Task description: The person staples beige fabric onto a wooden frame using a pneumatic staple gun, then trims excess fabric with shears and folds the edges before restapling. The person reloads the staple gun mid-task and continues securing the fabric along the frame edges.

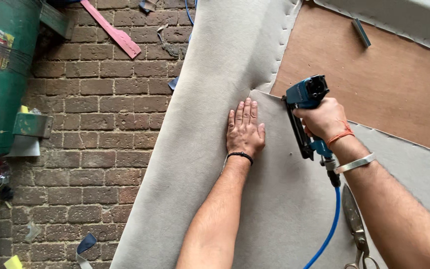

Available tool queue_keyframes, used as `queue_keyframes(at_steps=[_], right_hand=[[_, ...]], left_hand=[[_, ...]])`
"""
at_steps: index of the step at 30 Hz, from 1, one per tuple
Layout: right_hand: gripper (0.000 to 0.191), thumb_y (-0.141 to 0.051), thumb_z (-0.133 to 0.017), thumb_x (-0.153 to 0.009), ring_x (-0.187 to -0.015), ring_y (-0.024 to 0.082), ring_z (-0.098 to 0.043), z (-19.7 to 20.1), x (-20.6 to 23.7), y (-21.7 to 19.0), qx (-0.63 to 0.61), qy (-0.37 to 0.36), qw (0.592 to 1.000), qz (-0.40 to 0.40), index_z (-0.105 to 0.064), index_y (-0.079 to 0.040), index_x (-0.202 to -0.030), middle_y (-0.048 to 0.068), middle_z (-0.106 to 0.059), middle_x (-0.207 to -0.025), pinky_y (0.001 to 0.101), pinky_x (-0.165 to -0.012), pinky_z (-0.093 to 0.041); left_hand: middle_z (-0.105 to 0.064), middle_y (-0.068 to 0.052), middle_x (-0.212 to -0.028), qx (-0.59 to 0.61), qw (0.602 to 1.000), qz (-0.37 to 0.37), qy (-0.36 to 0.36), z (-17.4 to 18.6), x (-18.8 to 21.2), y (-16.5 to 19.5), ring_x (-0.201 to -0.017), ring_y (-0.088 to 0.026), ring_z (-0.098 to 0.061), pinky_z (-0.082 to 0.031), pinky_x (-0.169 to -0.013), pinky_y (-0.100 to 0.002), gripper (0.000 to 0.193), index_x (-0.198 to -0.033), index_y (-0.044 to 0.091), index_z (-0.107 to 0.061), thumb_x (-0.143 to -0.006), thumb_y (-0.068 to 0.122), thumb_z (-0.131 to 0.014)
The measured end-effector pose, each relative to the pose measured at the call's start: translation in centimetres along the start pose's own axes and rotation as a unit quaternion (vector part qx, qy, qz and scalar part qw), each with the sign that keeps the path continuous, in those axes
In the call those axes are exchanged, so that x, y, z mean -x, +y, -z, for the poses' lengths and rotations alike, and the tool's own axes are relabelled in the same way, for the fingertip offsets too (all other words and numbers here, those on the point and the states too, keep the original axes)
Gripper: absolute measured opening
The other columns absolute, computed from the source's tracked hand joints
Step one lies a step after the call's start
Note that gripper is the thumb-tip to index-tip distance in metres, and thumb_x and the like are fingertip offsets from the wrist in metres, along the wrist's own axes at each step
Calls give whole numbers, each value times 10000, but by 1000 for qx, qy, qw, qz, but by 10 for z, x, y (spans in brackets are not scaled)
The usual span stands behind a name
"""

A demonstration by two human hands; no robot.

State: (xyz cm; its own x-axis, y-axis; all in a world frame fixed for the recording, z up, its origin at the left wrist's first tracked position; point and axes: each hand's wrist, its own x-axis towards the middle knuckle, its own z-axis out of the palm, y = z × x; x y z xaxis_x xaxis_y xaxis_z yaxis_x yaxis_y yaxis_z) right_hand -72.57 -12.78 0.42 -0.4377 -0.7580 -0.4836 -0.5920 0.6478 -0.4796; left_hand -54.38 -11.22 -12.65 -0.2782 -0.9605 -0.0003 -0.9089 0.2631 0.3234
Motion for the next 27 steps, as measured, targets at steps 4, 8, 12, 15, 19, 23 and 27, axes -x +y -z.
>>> queue_keyframes(at_steps=[4,8,12,15,19,23,27], right_hand=[[289,-321,-798,-817,-608,185,-720,-11,-6,0,80,16,996,18,-773,-36,-776,108,-733,-664,339,-625,-565],[287,-350,-794,-779,-647,183,-744,-18,-12,-11,50,-6,999,18,-772,-66,-812,99,-740,-692,337,-641,-587],[281,-329,-786,-798,-644,194,-744,-25,-15,-25,63,-3,998,28,-763,-51,-829,112,-732,-688,343,-650,-596],[243,-278,-763,-809,-630,200,-743,-22,-13,-28,47,-8,999,10,-766,-35,-823,113,-736,-686,353,-639,-599],[201,-221,-765,-819,-611,184,-732,-17,-10,-25,38,2,999,30,-747,-22,-792,112,-727,-676,337,-603,-585],[177,-192,-804,-832,-574,164,-700,-13,-12,-16,-60,-30,995,71,-718,-45,-783,52,-696,-686,342,-523,-565],[223,-161,-849,-850,-515,194,-618,-3,-16,2,-194,-83,974,83,-669,-29,-857,46,-616,-685,357,-450,-508]], left_hand=[[-205,-43,-1711,-5,1000,-1,9,2,-1,1,-1576,-199,-188,-90,-1290,-462,729,-1627,133,-245,-987,444,-406],[-208,-46,-1707,-3,1000,1,2,6,1,2,-1570,-205,-187,-88,-1288,-464,718,-1626,142,-249,-994,443,-410],[-214,-39,-1704,2,1000,-1,5,12,2,4,-1568,-192,-186,-82,-1285,-453,715,-1624,144,-244,-994,443,-403],[-219,-35,-1705,-2,1000,-3,8,17,1,5,-1570,-191,-186,-79,-1289,-455,715,-1624,141,-243,-999,440,-422],[-205,-84,-1713,-52,998,-23,-2,23,20,14,-1586,-224,-176,-76,-1292,-463,757,-1628,84,-237,-1004,455,-454],[-199,-107,-1709,-28,998,-9,-47,24,103,20,-1588,-261,-176,-83,-1289,-459,815,-1626,69,-217,-986,510,-463],[-182,-99,-1728,-11,998,65,-5,28,219,-1,-1595,-256,-174,-97,-1289,-467,836,-1643,72,-189,-997,536,-446]])
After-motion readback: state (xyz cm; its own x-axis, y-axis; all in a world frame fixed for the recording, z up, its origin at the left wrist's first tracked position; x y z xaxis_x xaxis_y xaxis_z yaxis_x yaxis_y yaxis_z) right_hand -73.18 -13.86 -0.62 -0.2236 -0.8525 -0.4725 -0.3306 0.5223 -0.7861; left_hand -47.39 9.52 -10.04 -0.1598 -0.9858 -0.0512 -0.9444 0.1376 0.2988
